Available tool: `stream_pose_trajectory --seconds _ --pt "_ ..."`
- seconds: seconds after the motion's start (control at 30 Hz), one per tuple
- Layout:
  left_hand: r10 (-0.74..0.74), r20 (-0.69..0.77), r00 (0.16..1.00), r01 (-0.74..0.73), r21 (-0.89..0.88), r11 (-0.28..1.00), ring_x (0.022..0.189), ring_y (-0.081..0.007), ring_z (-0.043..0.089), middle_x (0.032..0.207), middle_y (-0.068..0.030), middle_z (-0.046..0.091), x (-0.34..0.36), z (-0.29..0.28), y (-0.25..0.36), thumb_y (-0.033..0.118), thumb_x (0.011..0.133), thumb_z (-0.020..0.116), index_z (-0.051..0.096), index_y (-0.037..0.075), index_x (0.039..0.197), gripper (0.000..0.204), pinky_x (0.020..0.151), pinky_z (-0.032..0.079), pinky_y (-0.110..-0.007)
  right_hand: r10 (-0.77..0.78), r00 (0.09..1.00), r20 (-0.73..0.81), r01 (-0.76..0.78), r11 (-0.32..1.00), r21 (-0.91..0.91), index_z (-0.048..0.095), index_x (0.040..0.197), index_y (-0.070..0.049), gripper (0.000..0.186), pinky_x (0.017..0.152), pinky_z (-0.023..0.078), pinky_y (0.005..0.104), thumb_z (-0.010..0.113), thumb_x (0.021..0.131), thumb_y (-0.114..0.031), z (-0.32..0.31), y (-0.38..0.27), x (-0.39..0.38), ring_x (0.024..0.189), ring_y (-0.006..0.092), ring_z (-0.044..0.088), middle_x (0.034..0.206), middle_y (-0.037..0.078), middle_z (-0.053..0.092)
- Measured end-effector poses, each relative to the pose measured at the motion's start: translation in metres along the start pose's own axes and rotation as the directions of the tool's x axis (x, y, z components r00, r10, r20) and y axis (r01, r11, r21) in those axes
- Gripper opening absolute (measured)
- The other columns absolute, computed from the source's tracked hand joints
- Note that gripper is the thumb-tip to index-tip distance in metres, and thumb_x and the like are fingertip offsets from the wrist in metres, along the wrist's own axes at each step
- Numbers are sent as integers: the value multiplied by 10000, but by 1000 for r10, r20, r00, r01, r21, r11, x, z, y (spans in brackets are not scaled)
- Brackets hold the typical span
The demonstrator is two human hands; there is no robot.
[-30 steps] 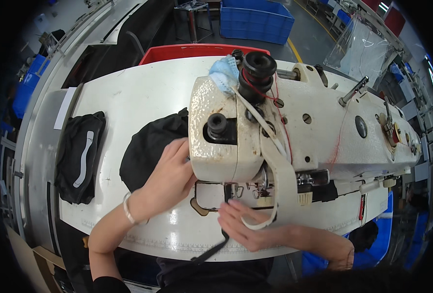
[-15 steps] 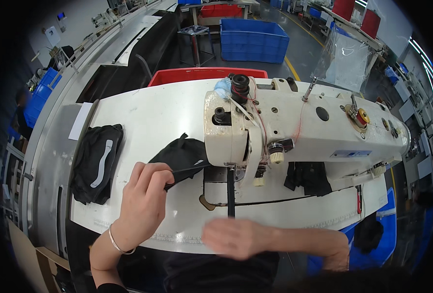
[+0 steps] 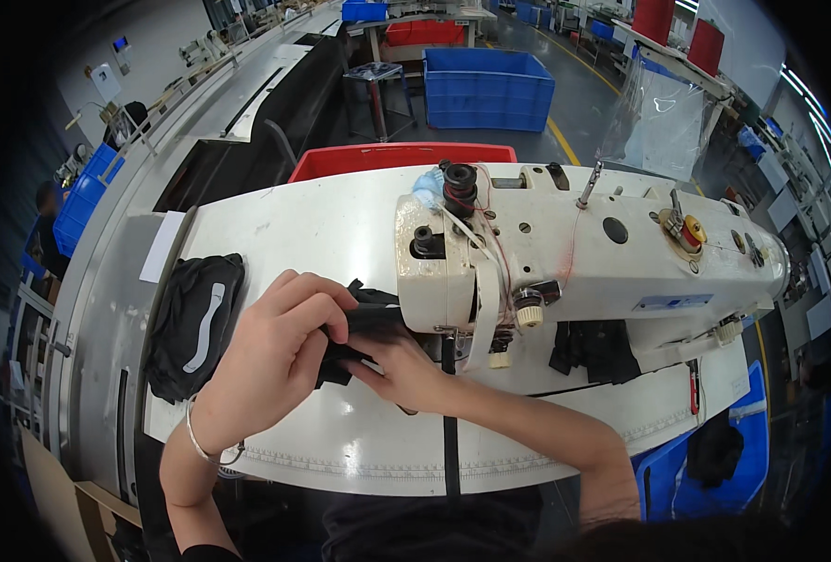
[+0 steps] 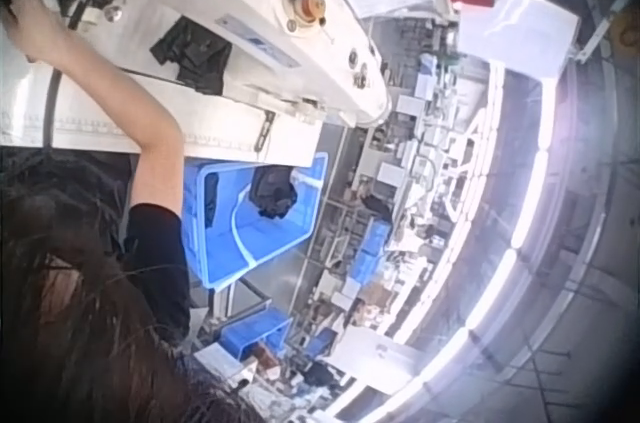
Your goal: Sewing components of black bags using an industrial sewing machine.
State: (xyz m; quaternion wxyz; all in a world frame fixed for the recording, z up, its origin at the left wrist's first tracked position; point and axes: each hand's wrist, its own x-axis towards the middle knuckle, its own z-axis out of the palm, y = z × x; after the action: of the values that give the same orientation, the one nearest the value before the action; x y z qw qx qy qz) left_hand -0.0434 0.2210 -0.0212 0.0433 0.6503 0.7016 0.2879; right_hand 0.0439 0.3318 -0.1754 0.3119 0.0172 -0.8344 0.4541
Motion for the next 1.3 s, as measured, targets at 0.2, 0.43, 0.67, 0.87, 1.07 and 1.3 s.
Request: stream_pose_trajectory --seconds 0.2,0.43,0.67,0.87,1.07,1.3 --pt "-60 25 998 53 207 977 913 -277 541 960 -110 586 -13 -2 -58 -111 696 514 551 -9 829 172 783 469 -372 -159 977 145 206 885 -417 592 829 17 160 893 454 402 664 711 -65 -6 -16 -21 854 297 604 793 128 606" --pt "88 -30 996 -86 61 994 882 -284 568 828 -122 582 -50 79 -50 155 864 621 589 -4 925 173 860 451 -381 -283 957 66 281 848 -450 577 785 -5 127 884 465 397 675 727 -60 -15 -20 -31 728 231 564 710 91 545" --pt "96 28 995 -99 404 910 823 -230 539 789 -65 572 -48 68 -60 63 696 676 637 12 818 138 800 425 -346 168 986 0 -152 893 -424 534 947 9 178 826 445 372 629 808 -49 -31 -5 -48 861 284 555 917 118 560" --pt "104 76 992 -125 352 928 887 -277 555 944 -144 568 -50 71 -27 -20 701 539 529 -60 1123 424 836 444 -370 -82 990 -117 6 843 -537 545 1037 -12 238 847 442 421 604 806 -28 -30 -31 -64 948 311 543 964 138 527" --pt "216 80 973 -229 440 868 856 -273 545 995 -169 534 -37 69 -8 22 713 591 498 -69 1161 467 742 460 -345 -111 952 284 256 796 -548 579 1030 2 323 776 442 381 559 736 -128 -11 -40 -72 873 309 531 979 202 532" --pt "136 158 978 -192 419 888 752 -215 537 823 -84 507 -25 81 -18 100 646 631 570 -24 927 313 677 464 -306 -175 970 169 243 678 -694 588 1017 13 324 714 446 401 568 723 -121 12 -23 -58 843 318 541 897 205 550"
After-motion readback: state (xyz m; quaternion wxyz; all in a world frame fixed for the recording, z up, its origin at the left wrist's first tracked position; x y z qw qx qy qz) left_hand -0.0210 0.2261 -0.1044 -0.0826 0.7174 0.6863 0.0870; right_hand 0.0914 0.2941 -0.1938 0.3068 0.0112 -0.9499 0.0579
